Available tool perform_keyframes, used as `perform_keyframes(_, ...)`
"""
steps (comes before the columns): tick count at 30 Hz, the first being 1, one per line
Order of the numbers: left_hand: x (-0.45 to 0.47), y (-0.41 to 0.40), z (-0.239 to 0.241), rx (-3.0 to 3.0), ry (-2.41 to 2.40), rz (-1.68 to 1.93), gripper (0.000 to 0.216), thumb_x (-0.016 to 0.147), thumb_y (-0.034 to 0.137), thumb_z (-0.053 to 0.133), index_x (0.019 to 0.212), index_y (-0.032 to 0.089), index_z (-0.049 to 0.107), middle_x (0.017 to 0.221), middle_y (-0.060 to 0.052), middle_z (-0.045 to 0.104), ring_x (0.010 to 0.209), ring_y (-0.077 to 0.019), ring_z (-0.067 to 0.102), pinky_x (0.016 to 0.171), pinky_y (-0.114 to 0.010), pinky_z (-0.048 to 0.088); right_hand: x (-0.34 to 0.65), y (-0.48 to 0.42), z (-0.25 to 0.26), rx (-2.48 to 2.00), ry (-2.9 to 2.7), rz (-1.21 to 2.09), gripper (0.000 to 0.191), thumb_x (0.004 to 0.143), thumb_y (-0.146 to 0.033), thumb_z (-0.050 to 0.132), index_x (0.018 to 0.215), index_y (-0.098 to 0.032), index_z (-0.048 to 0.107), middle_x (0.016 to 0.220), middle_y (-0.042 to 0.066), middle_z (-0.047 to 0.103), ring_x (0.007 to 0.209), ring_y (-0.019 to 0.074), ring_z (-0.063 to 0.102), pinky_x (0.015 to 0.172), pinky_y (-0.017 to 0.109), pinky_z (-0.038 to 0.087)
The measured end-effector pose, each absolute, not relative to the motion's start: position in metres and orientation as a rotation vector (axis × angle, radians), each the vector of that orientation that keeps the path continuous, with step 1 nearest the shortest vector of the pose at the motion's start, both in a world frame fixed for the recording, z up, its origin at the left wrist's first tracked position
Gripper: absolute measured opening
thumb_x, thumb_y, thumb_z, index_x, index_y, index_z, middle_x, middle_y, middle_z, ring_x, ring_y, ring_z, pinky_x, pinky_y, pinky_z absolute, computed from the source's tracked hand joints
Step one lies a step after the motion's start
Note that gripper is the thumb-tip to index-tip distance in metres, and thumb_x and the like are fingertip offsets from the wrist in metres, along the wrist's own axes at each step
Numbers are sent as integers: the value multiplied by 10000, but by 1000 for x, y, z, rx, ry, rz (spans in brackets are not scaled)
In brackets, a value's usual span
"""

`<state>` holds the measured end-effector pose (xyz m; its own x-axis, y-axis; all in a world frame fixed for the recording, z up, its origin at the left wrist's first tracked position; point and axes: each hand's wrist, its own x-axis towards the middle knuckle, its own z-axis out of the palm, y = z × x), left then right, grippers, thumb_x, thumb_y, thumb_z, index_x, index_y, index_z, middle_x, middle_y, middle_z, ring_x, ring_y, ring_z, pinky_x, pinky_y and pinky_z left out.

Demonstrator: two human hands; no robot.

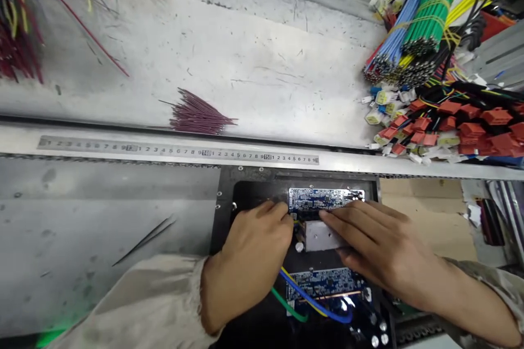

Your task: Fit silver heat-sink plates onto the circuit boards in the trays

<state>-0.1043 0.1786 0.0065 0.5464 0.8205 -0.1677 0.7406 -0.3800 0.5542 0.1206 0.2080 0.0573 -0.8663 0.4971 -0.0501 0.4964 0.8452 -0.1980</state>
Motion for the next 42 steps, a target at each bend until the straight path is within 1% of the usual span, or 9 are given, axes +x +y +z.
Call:
perform_keyframes(6, -103, 180, 6, 2252, 1214, 270, 217, 751, -26, 504, 700, 179, 552, 762, -15, 588, 700, -214, 590, 582, -375, 564, 121, 211, 53, -806, -3018, 327, 335, 906, -128, 508, 1211, -11, 585, 984, 120, 688, 882, 232, 602, 713, 389, 533)
perform_keyframes(9, -102, 180, 6, 2289, 1196, 238, 219, 694, -47, 552, 689, 172, 568, 750, -6, 605, 702, -198, 602, 609, -335, 562, 122, 210, 51, -828, -2981, 339, 321, 915, -98, 495, 1210, -14, 591, 1003, 111, 691, 905, 215, 595, 770, 376, 514)
perform_keyframes(13, -101, 181, 6, 2295, 1228, 359, 209, 647, -12, 606, 616, 185, 544, 679, 10, 584, 608, -179, 565, 515, -293, 499, 123, 208, 48, -824, -2970, 398, 329, 902, -61, 487, 1208, -15, 599, 1041, 108, 693, 949, 215, 587, 829, 370, 490)
perform_keyframes(18, -101, 174, -2, 2278, 1248, 313, 158, 651, 38, 570, 673, 194, 573, 712, -2, 590, 635, -194, 558, 497, -301, 470, 127, 210, 48, -839, -2994, 415, 331, 919, -92, 465, 1211, -34, 612, 1051, 105, 703, 953, 229, 598, 816, 381, 494)
perform_keyframes(22, -99, 164, -11, 2311, 1334, 395, 187, 632, 39, 509, 709, 198, 570, 722, -13, 573, 627, -206, 529, 490, -318, 454, 132, 214, 49, -822, -3051, 443, 360, 904, -79, 502, 1251, -35, 587, 1099, 105, 696, 960, 224, 599, 806, 378, 500)
perform_keyframes(32, -104, 173, -3, 2289, 1249, 383, 186, 732, 57, 453, 713, 200, 570, 723, -8, 569, 653, -202, 559, 504, -318, 465, 129, 215, 45, -844, -3018, 349, 326, 916, -64, 447, 1195, -62, 617, 1001, 72, 723, 875, 207, 635, 769, 380, 489)
perform_keyframes(35, -103, 173, -5, 2289, 1254, 386, 207, 749, 50, 451, 745, 197, 598, 717, -6, 572, 650, -196, 558, 490, -311, 452, 131, 216, 43, -811, -3042, 363, 339, 907, -66, 451, 1207, -52, 606, 1013, 87, 721, 871, 219, 640, 745, 389, 495)
perform_keyframes(38, -103, 172, -7, 2300, 1251, 383, 235, 771, 42, 441, 790, 189, 624, 753, -14, 601, 670, -192, 568, 491, -309, 447, 133, 215, 42, -786, -3056, 313, 372, 879, -41, 467, 1224, -59, 604, 1034, 91, 721, 914, 235, 642, 778, 402, 495)
perform_keyframes(42, -104, 170, -7, 2307, 1266, 397, 225, 816, 61, 435, 776, 189, 615, 799, -22, 629, 688, -185, 572, 482, -306, 427, 133, 214, 45, -790, -3093, 330, 364, 874, -48, 505, 1221, -73, 609, 1060, 82, 723, 918, 228, 644, 792, 404, 498)
